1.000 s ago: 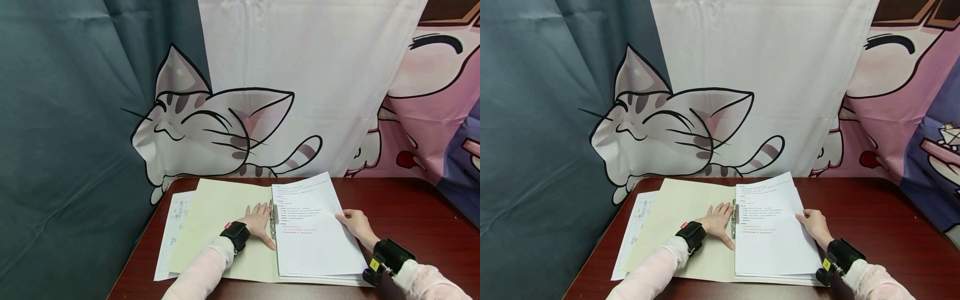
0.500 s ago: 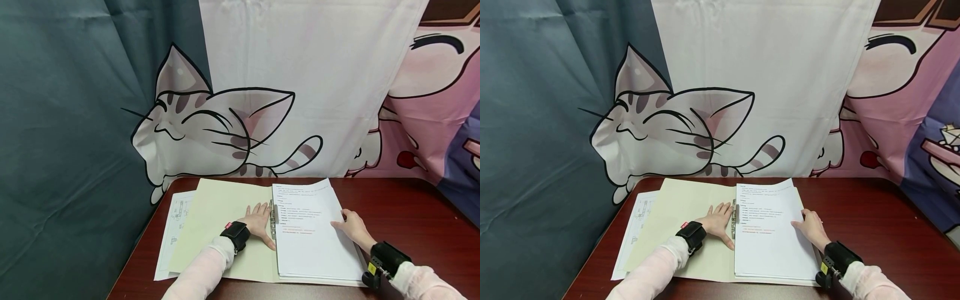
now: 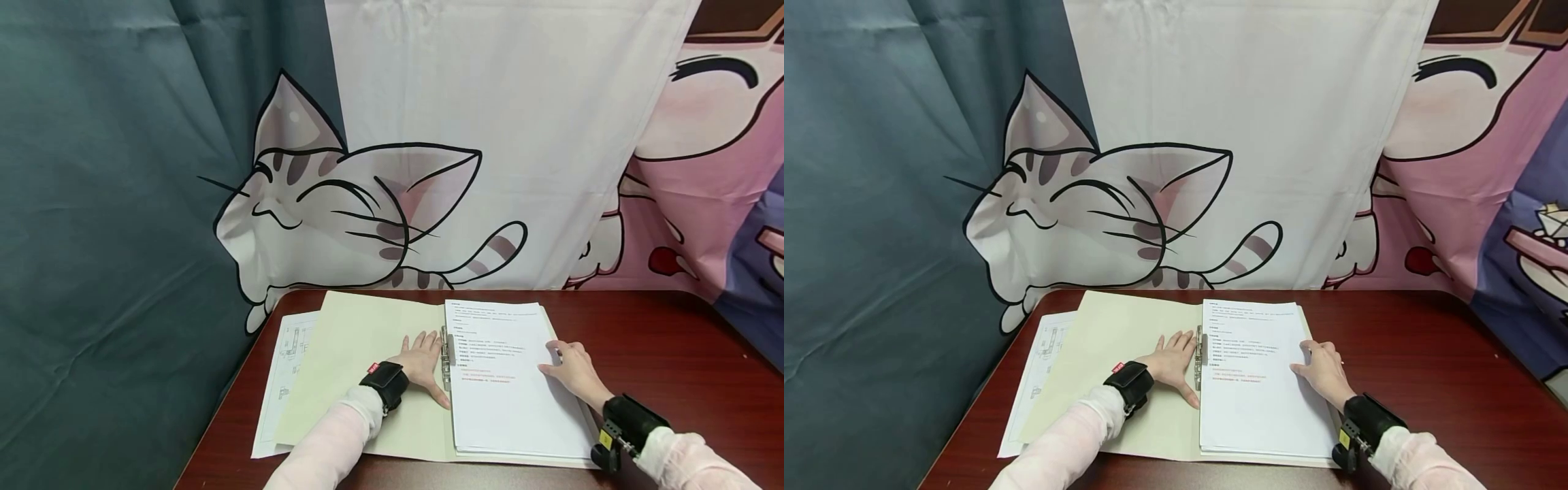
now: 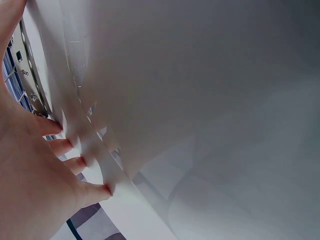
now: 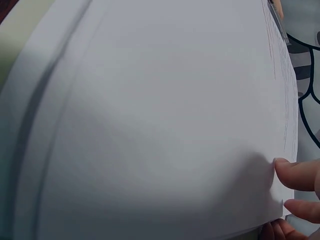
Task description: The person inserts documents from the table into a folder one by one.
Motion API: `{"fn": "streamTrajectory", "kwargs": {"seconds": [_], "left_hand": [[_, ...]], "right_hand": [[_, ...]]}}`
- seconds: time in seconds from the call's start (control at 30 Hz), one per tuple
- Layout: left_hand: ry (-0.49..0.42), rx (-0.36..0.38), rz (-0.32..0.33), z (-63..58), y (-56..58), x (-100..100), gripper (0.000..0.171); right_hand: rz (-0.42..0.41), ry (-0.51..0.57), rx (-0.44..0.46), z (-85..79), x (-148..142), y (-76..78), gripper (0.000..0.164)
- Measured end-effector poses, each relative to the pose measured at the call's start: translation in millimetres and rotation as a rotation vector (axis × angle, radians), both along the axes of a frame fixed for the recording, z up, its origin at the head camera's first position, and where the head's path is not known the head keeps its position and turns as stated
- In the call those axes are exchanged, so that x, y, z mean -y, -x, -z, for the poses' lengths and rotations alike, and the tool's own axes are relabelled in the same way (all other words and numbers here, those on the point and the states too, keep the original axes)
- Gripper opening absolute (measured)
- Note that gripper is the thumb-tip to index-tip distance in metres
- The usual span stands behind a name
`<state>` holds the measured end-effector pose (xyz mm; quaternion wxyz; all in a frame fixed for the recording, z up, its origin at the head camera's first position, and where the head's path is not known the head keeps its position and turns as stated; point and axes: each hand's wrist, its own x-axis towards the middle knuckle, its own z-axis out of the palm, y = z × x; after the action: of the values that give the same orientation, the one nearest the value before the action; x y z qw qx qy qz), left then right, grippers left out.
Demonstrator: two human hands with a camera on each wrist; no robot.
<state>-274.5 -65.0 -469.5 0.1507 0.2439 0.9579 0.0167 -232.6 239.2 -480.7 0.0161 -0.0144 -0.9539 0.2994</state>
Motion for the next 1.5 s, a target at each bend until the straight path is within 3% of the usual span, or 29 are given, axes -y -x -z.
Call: {"fn": "streamTrajectory", "kwargs": {"seconds": [0.63,0.93,1.13,1.33,1.5], "left_hand": [[0.026,-0.003,0.004,-4.8,-2.5,-0.8,0.127],[0.059,-0.007,0.043,-12.1,4.4,6.5,0.118],[0.075,-0.007,0.029,-34.3,12.2,18.5,0.103],[0.059,-0.074,-0.072,-70.5,27.0,41.7,0.077],[0.039,-0.145,-0.182,-95.7,40.2,74.2,0.061]], "right_hand": [[0.013,-0.028,0.016,1.1,-0.3,0.4,0.053],[0.02,-0.041,0.012,2.5,1.8,0.3,0.054],[0.02,-0.041,0.005,4.7,1.1,0.2,0.054],[0.011,-0.057,-0.016,8.3,1.1,0.3,0.054],[0.011,-0.104,-0.045,12.1,1.8,-3.6,0.053]]}}
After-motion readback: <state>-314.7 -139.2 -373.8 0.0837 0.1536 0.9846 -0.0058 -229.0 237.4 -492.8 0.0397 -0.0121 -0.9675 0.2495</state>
